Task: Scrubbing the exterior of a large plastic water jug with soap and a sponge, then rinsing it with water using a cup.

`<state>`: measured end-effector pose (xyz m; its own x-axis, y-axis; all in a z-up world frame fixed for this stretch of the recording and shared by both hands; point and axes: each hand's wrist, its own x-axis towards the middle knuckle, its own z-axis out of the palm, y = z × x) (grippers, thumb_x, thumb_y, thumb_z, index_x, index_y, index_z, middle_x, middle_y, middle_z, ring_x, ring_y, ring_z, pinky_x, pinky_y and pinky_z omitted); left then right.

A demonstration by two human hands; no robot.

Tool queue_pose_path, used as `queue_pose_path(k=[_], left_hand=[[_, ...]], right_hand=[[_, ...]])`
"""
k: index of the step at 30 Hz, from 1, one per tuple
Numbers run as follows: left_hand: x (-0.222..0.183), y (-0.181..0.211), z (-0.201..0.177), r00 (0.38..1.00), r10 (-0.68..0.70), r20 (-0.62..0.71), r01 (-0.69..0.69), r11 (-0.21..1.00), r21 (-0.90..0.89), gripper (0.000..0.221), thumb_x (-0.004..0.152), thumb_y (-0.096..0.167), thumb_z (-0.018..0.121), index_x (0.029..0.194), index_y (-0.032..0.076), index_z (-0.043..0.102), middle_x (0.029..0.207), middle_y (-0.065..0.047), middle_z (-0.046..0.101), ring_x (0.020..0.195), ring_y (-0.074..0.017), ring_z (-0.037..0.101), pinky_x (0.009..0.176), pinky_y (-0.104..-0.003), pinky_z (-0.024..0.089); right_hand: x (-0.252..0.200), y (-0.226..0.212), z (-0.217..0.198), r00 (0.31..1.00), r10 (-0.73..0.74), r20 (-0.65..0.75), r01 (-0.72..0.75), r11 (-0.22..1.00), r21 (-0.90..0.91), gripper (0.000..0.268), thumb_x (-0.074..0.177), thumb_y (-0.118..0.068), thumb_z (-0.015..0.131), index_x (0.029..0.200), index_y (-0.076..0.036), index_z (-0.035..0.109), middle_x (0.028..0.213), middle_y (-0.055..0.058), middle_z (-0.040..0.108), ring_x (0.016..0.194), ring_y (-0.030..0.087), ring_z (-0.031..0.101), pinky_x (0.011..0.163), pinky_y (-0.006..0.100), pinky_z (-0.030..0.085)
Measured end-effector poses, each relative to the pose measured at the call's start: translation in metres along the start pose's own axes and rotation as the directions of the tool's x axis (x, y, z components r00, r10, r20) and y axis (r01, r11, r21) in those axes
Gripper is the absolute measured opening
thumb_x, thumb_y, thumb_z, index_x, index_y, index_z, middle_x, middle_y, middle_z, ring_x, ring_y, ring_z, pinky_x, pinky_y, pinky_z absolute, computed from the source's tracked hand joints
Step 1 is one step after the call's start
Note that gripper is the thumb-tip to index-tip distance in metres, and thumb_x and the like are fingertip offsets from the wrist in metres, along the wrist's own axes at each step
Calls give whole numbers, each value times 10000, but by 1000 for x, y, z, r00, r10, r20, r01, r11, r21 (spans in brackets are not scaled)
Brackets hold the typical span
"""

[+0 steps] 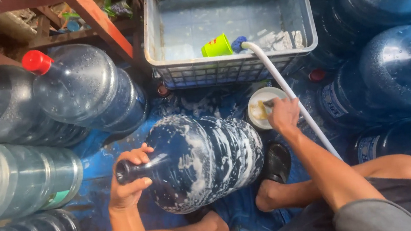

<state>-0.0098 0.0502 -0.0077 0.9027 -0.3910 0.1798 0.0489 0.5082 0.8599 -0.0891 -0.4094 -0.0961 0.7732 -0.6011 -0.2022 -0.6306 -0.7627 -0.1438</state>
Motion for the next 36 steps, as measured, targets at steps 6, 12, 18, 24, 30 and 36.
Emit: queue_pose_path(k=[6, 12, 18, 24, 30, 36], left_hand=[[10, 13, 49, 807, 25, -590, 68, 989, 135, 565, 692, -80, 759, 1227, 50, 632, 1090, -137, 713, 1152, -231, 681, 1079, -336, 505], [8, -8, 20, 386, 124, -914, 176, 963, 205, 400, 803, 73, 909, 1083, 62, 624, 906, -79, 704, 875, -142, 738, 870, -291, 595], [12, -10, 28, 329, 149, -933, 262, 934, 241, 422, 701, 47, 909, 1027, 130, 652, 821, -17, 704, 843, -98, 702, 873, -272, 528], [18, -11, 39, 424, 181, -887, 230, 926, 298, 366, 690, -15, 862, 971, 91, 654, 828, -58, 678, 870, -118, 687, 910, -283, 544], [12, -19, 23, 492, 173, -853, 197, 932, 303, 352, 691, -49, 840, 948, 89, 641, 819, -62, 662, 884, -135, 704, 921, -303, 561], [13, -19, 19, 582, 135, -802, 182, 940, 289, 362, 668, -72, 822, 934, 86, 635, 808, -56, 660, 877, -162, 738, 887, -305, 606]], right_hand=[[14, -4, 52, 967, 192, 170, -187, 981, -45, 404, 986, -332, 486, 1192, -172, 794, 1139, 212, 774, 1230, 406, 523, 1034, 493, 369], [-86, -84, -21, 932, -207, -297, 351, 715, 605, 454, 899, -11, 542, 1334, -24, 671, 1147, 291, 687, 1018, 496, 605, 971, 582, 404], [-148, -85, 26, 877, -252, -409, 406, 844, 351, 616, 855, -77, 510, 1432, -271, 599, 1213, 136, 583, 935, 422, 556, 737, 552, 459], [-168, -100, -4, 882, -320, -347, 468, 689, 554, 634, 874, -46, 497, 1480, -221, 571, 1226, 191, 605, 919, 482, 581, 811, 522, 469], [-146, -46, 49, 942, -217, -257, 287, 916, 281, 659, 850, -129, 534, 1457, -378, 584, 1294, 55, 643, 949, 368, 575, 742, 506, 452], [-156, -98, -19, 912, -386, -142, 403, 770, 495, 600, 945, -112, 478, 1455, -416, 562, 1364, -2, 603, 1018, 375, 525, 809, 486, 402]])
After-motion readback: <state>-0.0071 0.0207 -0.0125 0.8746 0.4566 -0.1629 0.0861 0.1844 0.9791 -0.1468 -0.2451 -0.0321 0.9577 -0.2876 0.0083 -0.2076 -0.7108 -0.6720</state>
